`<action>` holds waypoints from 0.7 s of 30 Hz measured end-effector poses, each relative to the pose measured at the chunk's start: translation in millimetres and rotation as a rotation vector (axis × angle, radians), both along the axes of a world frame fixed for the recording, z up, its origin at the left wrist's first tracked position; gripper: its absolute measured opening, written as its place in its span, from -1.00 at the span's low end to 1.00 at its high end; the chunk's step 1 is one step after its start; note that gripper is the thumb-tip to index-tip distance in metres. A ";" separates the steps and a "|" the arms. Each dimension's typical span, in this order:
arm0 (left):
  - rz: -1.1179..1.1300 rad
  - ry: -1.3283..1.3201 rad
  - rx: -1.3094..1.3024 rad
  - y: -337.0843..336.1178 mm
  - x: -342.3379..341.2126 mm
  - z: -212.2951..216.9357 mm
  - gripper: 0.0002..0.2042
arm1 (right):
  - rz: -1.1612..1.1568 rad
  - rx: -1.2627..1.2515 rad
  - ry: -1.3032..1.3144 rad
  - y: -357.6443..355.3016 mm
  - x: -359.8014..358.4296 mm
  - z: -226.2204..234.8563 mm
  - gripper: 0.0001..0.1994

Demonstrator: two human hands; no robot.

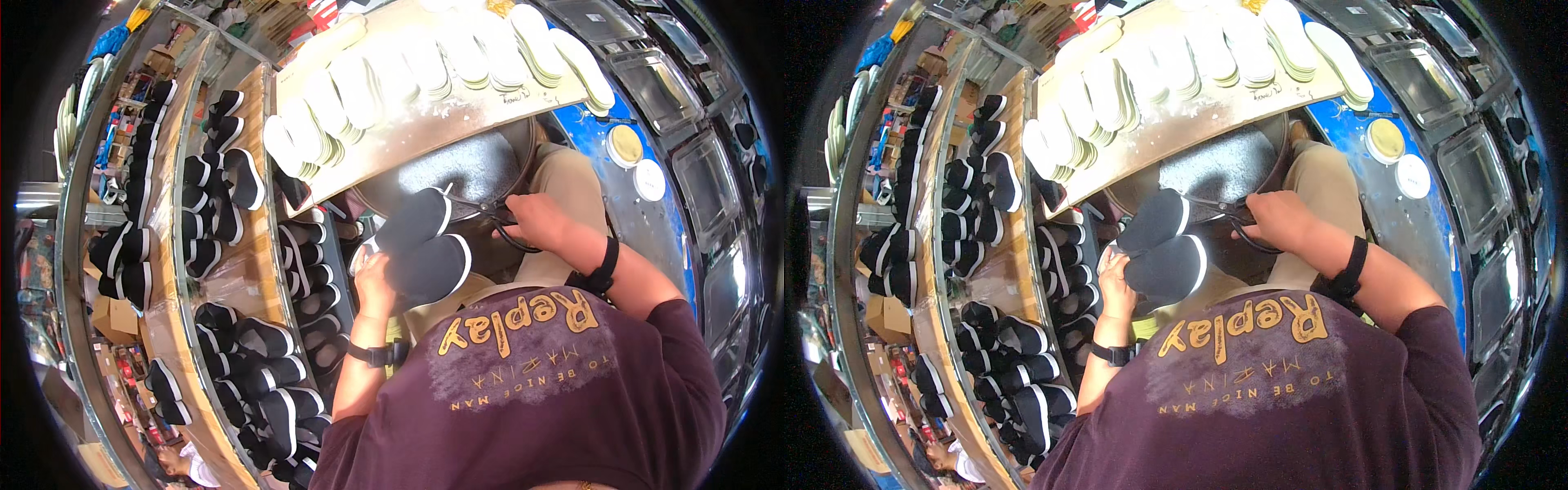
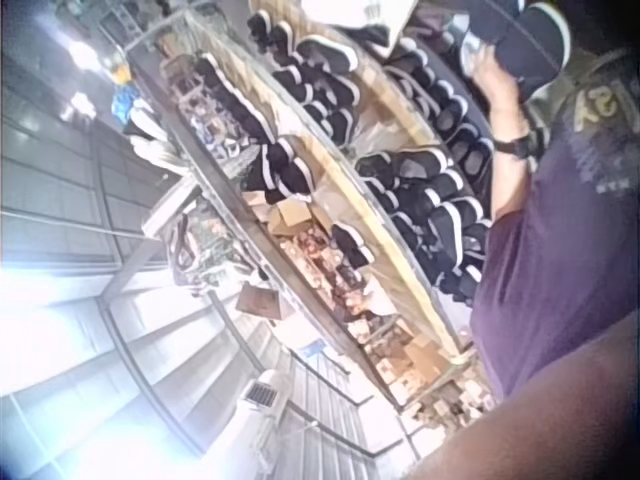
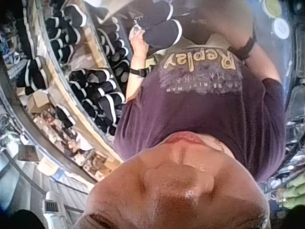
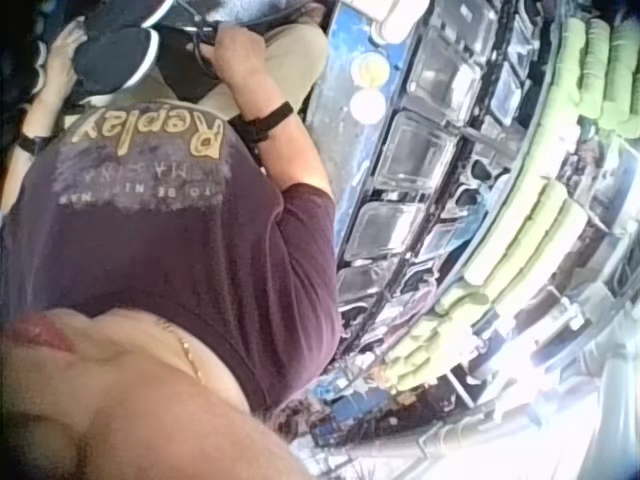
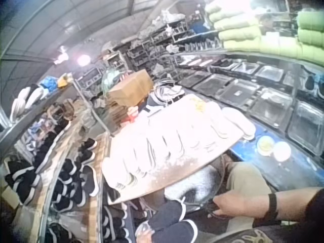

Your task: Trimming excess material from shoe soles and inserting insoles into finished shoes at a factory workstation.

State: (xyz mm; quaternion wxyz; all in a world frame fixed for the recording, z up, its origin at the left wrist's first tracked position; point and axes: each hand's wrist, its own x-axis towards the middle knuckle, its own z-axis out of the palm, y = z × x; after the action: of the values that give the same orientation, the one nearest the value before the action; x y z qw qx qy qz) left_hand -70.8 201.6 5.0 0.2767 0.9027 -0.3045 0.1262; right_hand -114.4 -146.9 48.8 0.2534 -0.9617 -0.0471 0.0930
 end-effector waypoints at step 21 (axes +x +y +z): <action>0.261 1.141 -1.161 -52.7 23.9 -28.6 -0.69 | 0.140 0.053 0.136 9.0 -19.1 -17.2 -0.43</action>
State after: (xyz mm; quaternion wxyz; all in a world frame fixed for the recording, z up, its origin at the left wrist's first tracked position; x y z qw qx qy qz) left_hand -46.9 148.9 -23.6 0.7946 0.5694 0.1040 -0.1831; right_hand -133.4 -137.9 31.6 0.2743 -0.9405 -0.0995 0.1742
